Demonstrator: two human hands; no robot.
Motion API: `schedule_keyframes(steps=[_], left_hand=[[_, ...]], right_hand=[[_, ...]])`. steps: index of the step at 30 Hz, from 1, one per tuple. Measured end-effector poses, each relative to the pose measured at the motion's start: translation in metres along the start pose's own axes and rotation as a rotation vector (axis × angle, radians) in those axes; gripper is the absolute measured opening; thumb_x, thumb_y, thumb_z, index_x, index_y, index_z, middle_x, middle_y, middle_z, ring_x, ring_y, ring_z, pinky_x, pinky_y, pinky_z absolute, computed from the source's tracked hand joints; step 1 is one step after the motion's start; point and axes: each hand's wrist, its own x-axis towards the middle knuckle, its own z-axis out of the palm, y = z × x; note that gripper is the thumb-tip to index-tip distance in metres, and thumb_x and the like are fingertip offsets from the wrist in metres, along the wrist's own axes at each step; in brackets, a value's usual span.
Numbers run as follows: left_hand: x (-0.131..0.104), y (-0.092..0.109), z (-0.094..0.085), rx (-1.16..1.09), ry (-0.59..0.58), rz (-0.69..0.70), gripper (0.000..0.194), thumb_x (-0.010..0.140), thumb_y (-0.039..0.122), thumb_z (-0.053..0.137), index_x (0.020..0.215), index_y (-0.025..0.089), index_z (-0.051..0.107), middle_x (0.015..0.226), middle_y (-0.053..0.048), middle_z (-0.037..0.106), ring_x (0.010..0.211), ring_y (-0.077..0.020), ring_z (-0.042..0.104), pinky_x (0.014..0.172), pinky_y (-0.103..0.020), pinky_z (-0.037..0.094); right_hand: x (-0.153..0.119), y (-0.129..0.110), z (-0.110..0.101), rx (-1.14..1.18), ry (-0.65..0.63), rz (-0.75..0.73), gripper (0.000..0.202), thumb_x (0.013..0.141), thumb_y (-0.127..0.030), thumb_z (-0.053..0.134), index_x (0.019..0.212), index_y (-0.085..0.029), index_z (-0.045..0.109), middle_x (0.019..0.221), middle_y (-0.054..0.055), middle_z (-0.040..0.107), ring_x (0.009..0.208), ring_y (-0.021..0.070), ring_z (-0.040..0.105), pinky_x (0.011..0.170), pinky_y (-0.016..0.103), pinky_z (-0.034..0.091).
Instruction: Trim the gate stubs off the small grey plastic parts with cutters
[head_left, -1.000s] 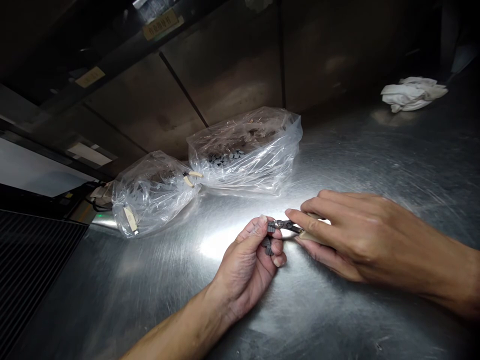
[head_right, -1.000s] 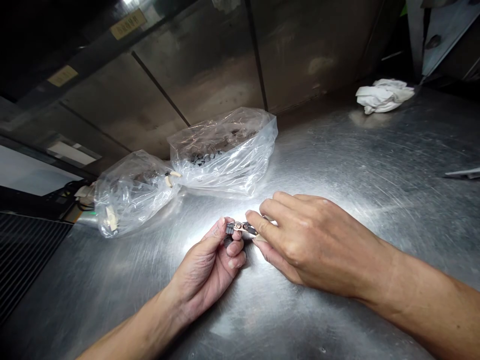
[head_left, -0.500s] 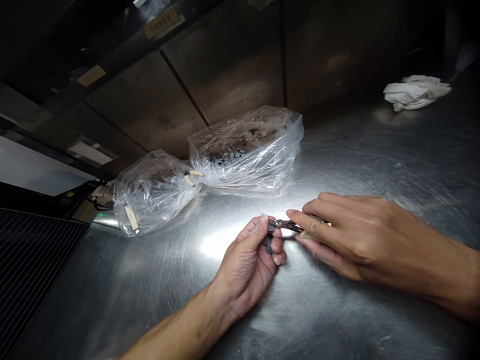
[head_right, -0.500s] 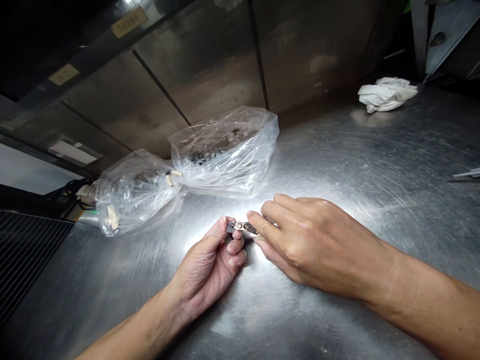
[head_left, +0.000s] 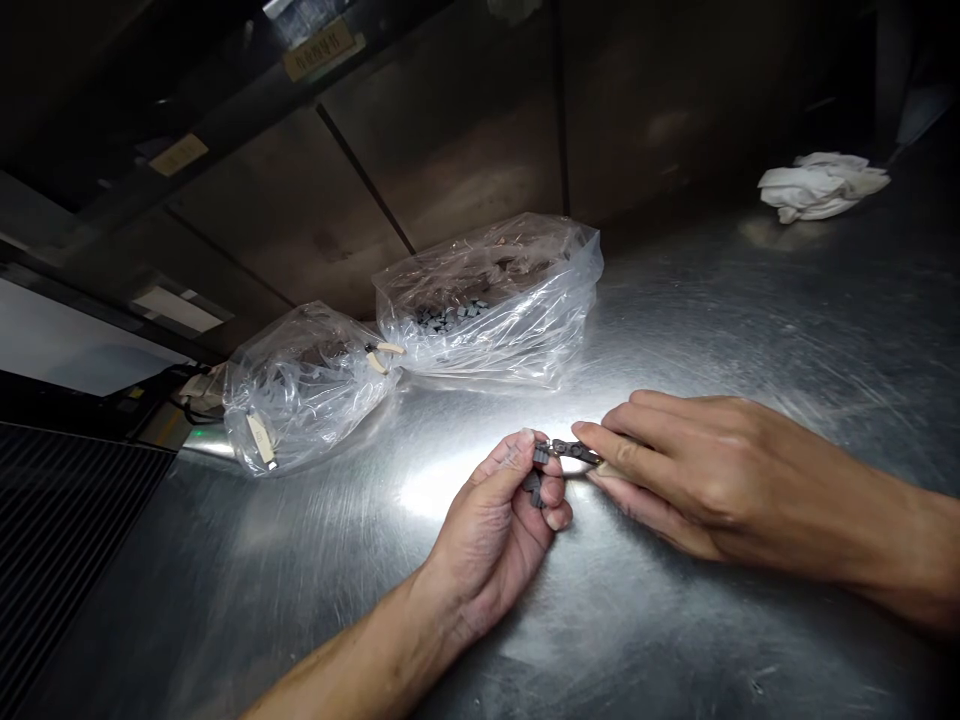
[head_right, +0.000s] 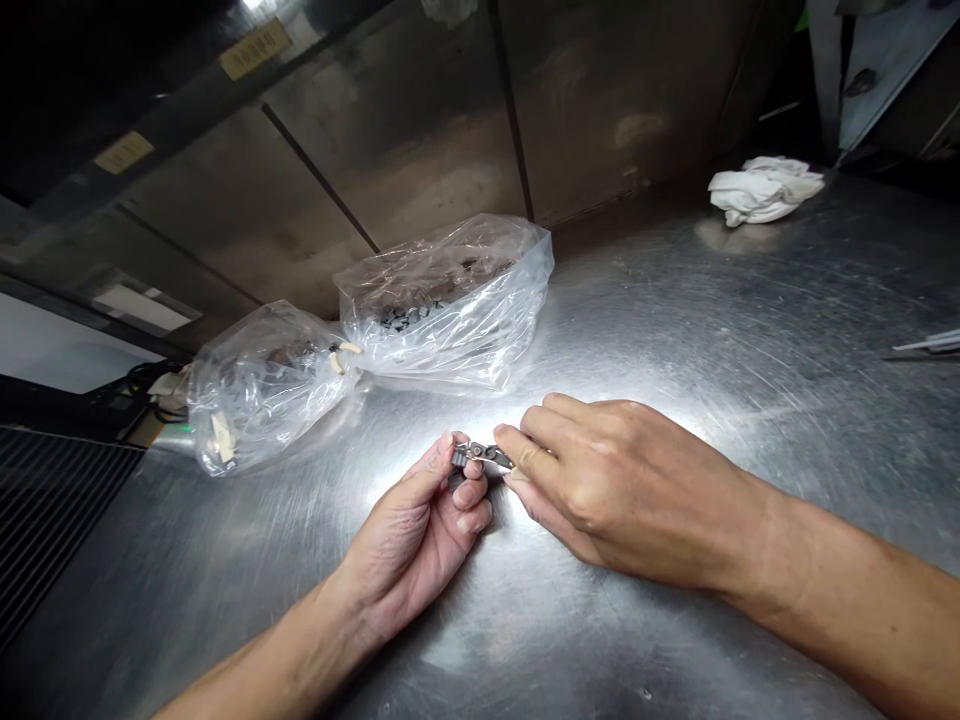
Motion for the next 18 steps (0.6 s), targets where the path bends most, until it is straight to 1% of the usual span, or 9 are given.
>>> schedule_keyframes(steps=[4, 8, 12, 18], left_hand=[[-0.001, -0.001, -0.001, -0.017, -0.005, -0.005, 0.031, 0.081, 0.026, 0.101, 0.097, 0.012, 0.079, 0.081, -0.002, 0.071, 0.062, -0.0082, 0.062, 0.055, -0.019, 0.052], [-0.001, 0.000, -0.002, -0.025, -0.009, -0.008, 0.029, 0.084, 0.027, 0.099, 0.098, 0.011, 0.080, 0.083, -0.003, 0.071, 0.063, -0.0084, 0.064, 0.056, -0.019, 0.053], [0.000, 0.000, -0.001, -0.025, -0.004, -0.005, 0.030, 0.080, 0.025, 0.101, 0.097, 0.011, 0.081, 0.084, -0.004, 0.073, 0.064, -0.0088, 0.065, 0.055, -0.019, 0.054], [-0.002, -0.001, 0.002, -0.016, 0.015, 0.012, 0.034, 0.075, 0.025, 0.105, 0.096, 0.011, 0.082, 0.081, -0.003, 0.072, 0.064, -0.0088, 0.066, 0.055, -0.019, 0.054]], right_hand=[[0.000, 0.004, -0.002, 0.015, 0.004, 0.033, 0.024, 0.112, -0.019, 0.052, 0.118, -0.011, 0.074, 0.089, 0.005, 0.066, 0.074, 0.0181, 0.063, 0.066, 0.034, 0.047], [0.000, 0.009, -0.005, 0.027, 0.016, 0.058, 0.025, 0.111, -0.021, 0.055, 0.120, -0.012, 0.076, 0.091, 0.007, 0.070, 0.074, 0.0185, 0.066, 0.065, 0.034, 0.047], [0.000, 0.011, -0.009, 0.044, 0.027, 0.050, 0.025, 0.110, -0.023, 0.057, 0.119, -0.011, 0.076, 0.091, 0.007, 0.071, 0.073, 0.0183, 0.066, 0.065, 0.034, 0.046], [-0.001, 0.006, -0.009, 0.055, -0.014, 0.030, 0.021, 0.108, -0.022, 0.059, 0.113, -0.012, 0.076, 0.090, 0.005, 0.068, 0.074, 0.0181, 0.064, 0.065, 0.033, 0.045]])
